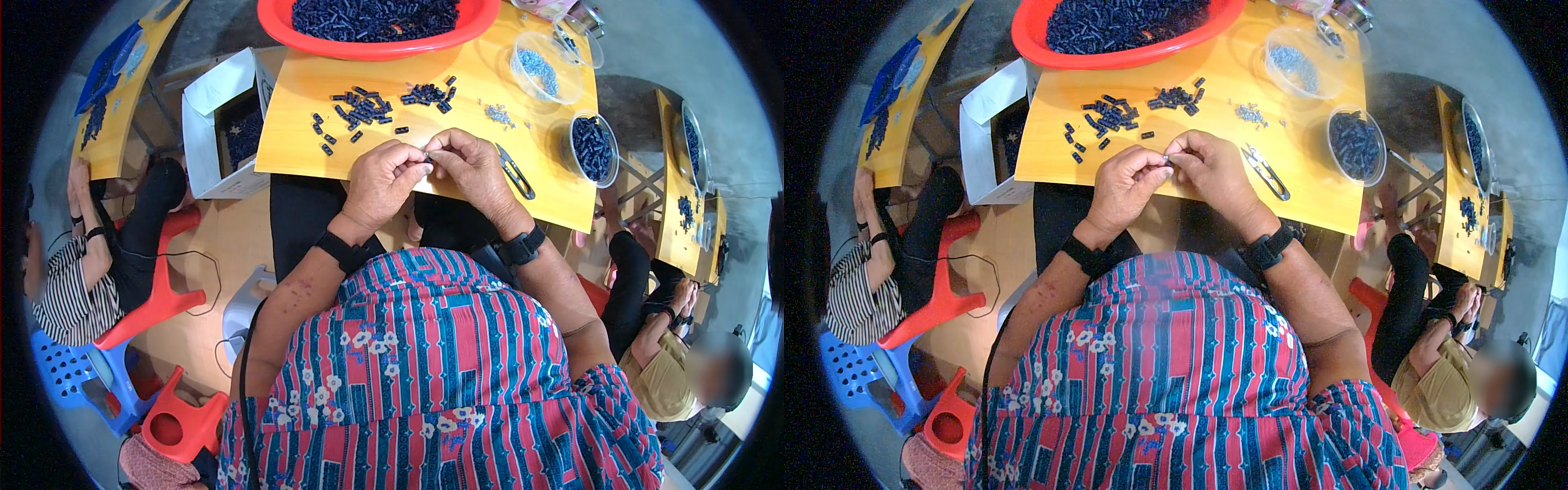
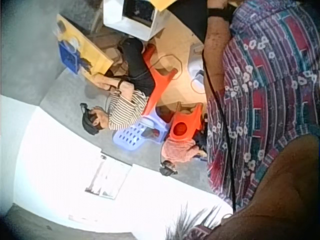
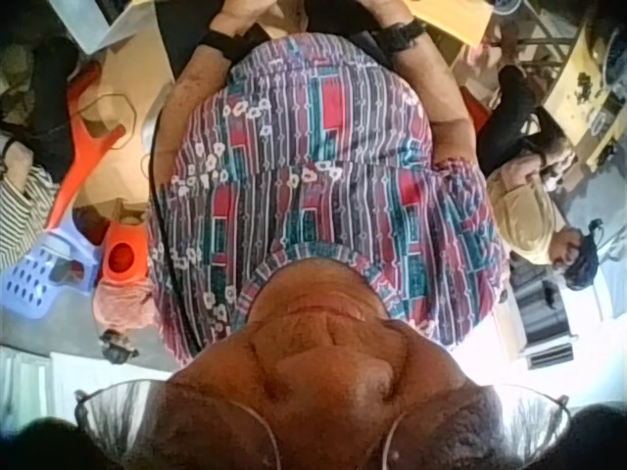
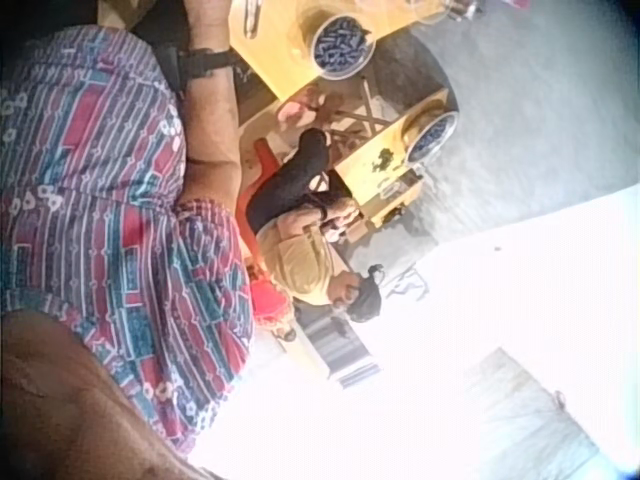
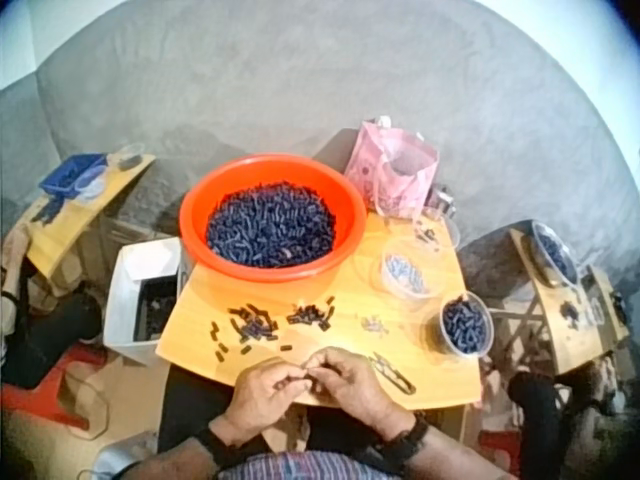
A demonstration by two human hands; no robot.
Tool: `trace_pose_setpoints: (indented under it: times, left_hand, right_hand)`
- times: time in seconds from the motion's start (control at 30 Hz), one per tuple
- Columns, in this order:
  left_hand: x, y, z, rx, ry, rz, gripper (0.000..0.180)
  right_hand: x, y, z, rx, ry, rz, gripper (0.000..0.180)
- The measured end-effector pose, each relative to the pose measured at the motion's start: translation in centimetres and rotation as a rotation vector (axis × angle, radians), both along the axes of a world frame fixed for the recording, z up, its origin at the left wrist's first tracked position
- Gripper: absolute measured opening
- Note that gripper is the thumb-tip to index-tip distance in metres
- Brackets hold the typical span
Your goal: The person picks up a small metal piece and a black plastic component, fits the metal piece into the plastic component, and places the assembled unit on the table, repeating the process.
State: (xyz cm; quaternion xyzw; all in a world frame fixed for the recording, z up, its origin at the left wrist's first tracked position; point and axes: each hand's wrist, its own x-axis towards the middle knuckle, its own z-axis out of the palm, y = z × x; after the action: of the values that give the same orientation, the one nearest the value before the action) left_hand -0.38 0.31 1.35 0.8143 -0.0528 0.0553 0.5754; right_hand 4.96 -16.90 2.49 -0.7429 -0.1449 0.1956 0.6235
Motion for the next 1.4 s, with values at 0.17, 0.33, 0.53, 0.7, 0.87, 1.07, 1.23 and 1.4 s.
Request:
trace_pose_setpoints:
  times: [0.17,0.33,0.53,0.7,0.87,1.07,1.23,1.4]
  left_hand:
    - [-0.1,-0.1,-0.2,0.011,0.008,0.012,0.011]
    - [-0.1,-0.2,-0.2,0.050,-0.001,0.013,0.011]
    - [0.0,-0.1,-0.4,0.093,-0.020,0.020,0.012]
    - [0.1,-0.2,-0.3,0.148,-0.050,0.023,0.011]
    - [0.0,-0.3,-0.6,0.144,-0.045,0.029,0.011]
    - [0.1,-0.4,-0.6,0.138,-0.040,0.040,0.012]
    - [0.1,-0.4,-0.6,0.177,-0.060,0.048,0.011]
    - [0.1,-0.5,-0.8,0.165,-0.110,0.069,0.010]
  right_hand:
    - [-0.4,0.0,0.5,-0.016,-0.090,-0.016,0.008]
    - [-0.4,0.1,0.7,-0.141,-0.310,-0.028,0.013]
    - [-0.5,0.5,2.0,-0.277,-0.356,-0.013,0.017]
    - [-0.5,0.6,1.6,-0.271,-0.257,-0.039,0.016]
    - [-0.1,0.4,1.3,-0.167,-0.014,-0.035,0.013]
    - [-0.1,0.3,0.4,-0.066,0.036,-0.026,0.011]
    - [-0.2,0.3,0.6,-0.086,0.053,-0.042,0.013]
    - [-0.3,0.5,0.8,-0.156,0.001,-0.063,0.015]
